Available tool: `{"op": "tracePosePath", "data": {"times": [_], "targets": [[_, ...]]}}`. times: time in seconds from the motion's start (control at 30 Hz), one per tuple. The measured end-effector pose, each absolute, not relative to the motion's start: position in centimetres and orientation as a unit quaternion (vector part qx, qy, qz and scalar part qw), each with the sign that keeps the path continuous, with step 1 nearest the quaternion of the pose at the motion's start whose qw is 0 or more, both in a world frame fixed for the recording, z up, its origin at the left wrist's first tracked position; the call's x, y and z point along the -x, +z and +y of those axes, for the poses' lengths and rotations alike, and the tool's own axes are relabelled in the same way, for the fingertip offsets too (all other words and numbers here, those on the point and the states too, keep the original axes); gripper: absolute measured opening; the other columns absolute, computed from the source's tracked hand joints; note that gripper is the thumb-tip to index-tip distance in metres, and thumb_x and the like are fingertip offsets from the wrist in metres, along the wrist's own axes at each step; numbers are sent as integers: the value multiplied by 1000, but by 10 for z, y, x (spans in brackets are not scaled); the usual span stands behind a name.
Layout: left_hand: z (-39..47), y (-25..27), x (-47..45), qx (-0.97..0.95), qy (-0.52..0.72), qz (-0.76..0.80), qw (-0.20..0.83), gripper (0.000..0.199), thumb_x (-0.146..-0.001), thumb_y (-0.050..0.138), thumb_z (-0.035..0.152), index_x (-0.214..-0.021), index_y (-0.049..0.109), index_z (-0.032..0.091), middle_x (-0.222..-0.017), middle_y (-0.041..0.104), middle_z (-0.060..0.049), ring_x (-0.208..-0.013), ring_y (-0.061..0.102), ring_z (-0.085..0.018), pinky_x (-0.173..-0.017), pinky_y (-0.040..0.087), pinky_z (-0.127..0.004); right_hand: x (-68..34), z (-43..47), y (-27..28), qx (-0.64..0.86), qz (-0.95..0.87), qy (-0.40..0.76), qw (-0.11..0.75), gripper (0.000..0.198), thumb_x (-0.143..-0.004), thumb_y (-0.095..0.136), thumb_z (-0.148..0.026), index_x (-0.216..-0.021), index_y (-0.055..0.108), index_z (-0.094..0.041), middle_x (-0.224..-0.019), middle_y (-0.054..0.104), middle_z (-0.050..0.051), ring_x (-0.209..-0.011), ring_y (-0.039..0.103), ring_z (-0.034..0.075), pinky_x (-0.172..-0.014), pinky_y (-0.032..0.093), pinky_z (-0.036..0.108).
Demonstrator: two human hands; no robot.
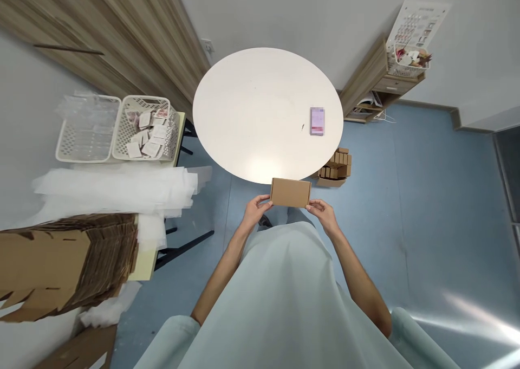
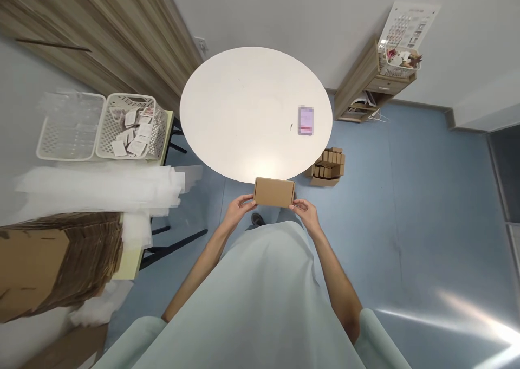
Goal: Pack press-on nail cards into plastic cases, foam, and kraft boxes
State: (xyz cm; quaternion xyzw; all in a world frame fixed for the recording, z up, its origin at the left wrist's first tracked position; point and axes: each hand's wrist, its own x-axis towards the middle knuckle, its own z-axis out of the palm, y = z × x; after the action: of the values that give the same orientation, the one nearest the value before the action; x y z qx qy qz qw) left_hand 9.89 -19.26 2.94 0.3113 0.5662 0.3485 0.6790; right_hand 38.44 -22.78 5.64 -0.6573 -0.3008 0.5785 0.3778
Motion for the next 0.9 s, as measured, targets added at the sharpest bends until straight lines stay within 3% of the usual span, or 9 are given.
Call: {"op": "tracePosePath", "data": {"times": [0.27, 0.43, 0.6, 0.9], "targets": [[-152, 15, -176, -367, 252, 586, 677, 52, -73, 90, 46, -113, 74, 17, -107, 82, -12, -103, 80, -32, -109, 58, -55, -466, -214, 38, 654, -259, 585, 404, 53, -60, 98, -57, -95, 75, -25, -106, 82, 9, -109, 75, 30, -102, 59, 45], [-118, -17, -282, -372, 231, 591, 678, 55, -69, 93, 48, -109, 74, 16, -114, 80, -14, -98, 80, -32, -103, 61, -56, -559, -191, 24, 677, -251, 560, 405, 57, -58, 97, -63, -91, 73, -24, -100, 80, 8, -98, 76, 28, -97, 61, 44], [-95, -50, -403, -319, 202, 601, 704, 60, -64, 97, 50, -101, 66, 15, -99, 79, -13, -85, 78, -25, -95, 63, -54, -662, -159, 16, 716, -267, 519, 383, 58, -60, 93, -69, -92, 73, -25, -98, 80, 8, -93, 75, 26, -92, 63, 42], [-55, -107, -550, -296, 133, 658, 680, 50, -76, 89, 34, -116, 68, 14, -131, 72, -19, -107, 74, -26, -98, 60, -44, -763, -100, -29, 777, -289, 480, 286, 34, -72, 86, -52, -88, 71, -27, -93, 79, 4, -92, 77, 27, -90, 62, 41]]}}
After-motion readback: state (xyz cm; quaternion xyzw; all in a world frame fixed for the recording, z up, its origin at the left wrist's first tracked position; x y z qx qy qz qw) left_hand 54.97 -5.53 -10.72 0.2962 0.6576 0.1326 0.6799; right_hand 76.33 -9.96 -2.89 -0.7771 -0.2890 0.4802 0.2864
